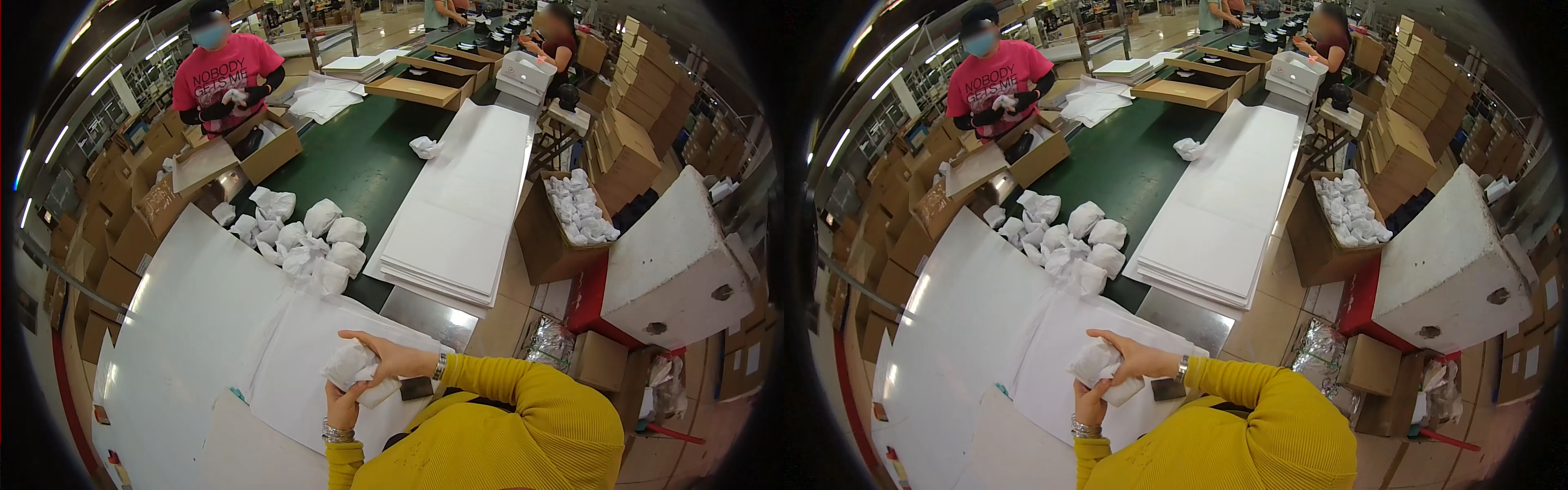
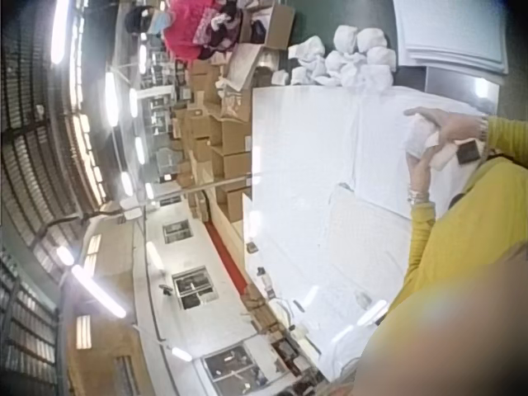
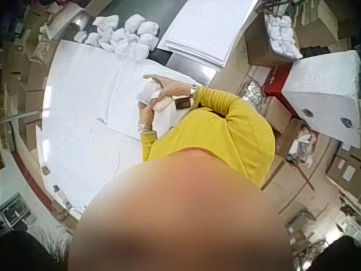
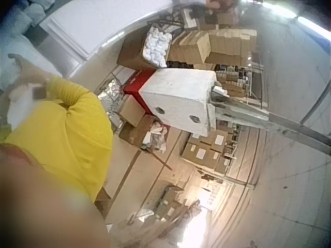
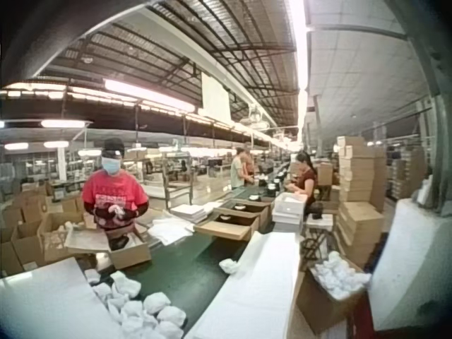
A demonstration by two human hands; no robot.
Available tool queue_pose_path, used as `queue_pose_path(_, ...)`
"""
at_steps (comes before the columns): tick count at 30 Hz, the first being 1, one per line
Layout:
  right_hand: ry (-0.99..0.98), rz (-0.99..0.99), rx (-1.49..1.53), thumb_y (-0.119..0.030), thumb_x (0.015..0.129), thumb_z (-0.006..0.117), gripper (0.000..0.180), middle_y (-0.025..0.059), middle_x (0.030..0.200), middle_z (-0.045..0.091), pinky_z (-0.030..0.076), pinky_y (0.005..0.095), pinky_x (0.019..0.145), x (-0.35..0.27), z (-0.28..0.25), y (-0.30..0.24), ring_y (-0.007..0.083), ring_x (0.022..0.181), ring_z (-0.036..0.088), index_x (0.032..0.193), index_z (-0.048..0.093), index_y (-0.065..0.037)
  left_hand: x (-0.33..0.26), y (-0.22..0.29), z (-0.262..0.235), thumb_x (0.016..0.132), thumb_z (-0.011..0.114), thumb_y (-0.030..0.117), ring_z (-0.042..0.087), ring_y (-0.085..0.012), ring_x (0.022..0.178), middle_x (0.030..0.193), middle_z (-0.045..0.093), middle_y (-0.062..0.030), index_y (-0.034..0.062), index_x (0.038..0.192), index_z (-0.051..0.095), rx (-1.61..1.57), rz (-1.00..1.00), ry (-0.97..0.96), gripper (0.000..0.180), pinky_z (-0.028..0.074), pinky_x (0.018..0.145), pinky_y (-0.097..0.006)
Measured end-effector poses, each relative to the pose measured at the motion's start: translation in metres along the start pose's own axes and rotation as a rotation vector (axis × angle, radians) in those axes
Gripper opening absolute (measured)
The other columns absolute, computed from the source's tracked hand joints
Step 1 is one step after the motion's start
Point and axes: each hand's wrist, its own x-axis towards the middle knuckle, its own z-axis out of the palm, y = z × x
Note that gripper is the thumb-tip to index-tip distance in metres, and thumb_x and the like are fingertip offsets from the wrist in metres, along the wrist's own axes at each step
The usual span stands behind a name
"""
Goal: Wraps batches of white shoe insoles or lining material in tissue paper at a workstation.
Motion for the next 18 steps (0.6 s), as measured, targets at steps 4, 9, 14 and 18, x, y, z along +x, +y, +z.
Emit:
queue_pose_path(4, -0.061, -0.037, 0.118, 0.004, 0.059, 0.071, 0.079, 0.0060, 0.116, 0.055, 0.042, 0.0300, 0.094, 0.002, -0.003, 0.003, 0.0179, 0.106, 0.053, 0.131, 0.045, -0.012, -0.008, 0.003, 0.020, 0.075, 0.065, -0.002, 0.056, -0.0180, 0.105, 0.121, 0.055, -0.0095, 0.0029, 0.142, 0.029, 0.111, 0.145, 0.065, 0.076, 0.045, 0.091, -0.031)
queue_pose_path(9, 0.029, -0.296, -0.461, 0.008, 0.062, 0.066, 0.040, 0.0066, 0.100, 0.066, 0.048, 0.0296, 0.086, -0.006, 0.006, 0.046, 0.0196, 0.092, 0.062, 0.099, 0.064, -0.005, 0.000, -0.036, -0.010, 0.078, 0.065, 0.003, 0.061, -0.0143, 0.090, 0.107, 0.062, -0.0091, 0.0034, 0.135, 0.045, 0.440, 0.225, 0.213, 0.060, 0.049, 0.083, -0.027)
queue_pose_path(14, -0.106, -0.311, -0.192, 0.010, 0.065, 0.062, 0.038, 0.0086, 0.107, 0.065, 0.045, 0.0321, 0.093, -0.022, 0.016, 0.031, 0.0220, 0.102, 0.060, 0.101, 0.062, -0.003, -0.024, 0.005, 0.005, 0.086, 0.055, 0.006, 0.063, -0.0208, 0.093, 0.118, 0.059, -0.0147, 0.0061, 0.139, 0.039, 0.098, -0.147, 0.028, 0.055, 0.057, 0.059, -0.031)
queue_pose_path(18, -0.029, -0.583, -0.523, 0.004, 0.074, 0.061, 0.047, 0.0127, 0.118, 0.054, 0.042, 0.0340, 0.095, -0.034, 0.028, 0.020, 0.0271, 0.110, 0.052, 0.120, 0.053, -0.004, -0.039, 0.004, -0.006, 0.086, 0.051, 0.006, 0.066, -0.0277, 0.080, 0.118, 0.056, -0.0190, 0.0107, 0.144, 0.027, -0.166, -0.175, -0.031, 0.063, 0.054, 0.042, -0.033)
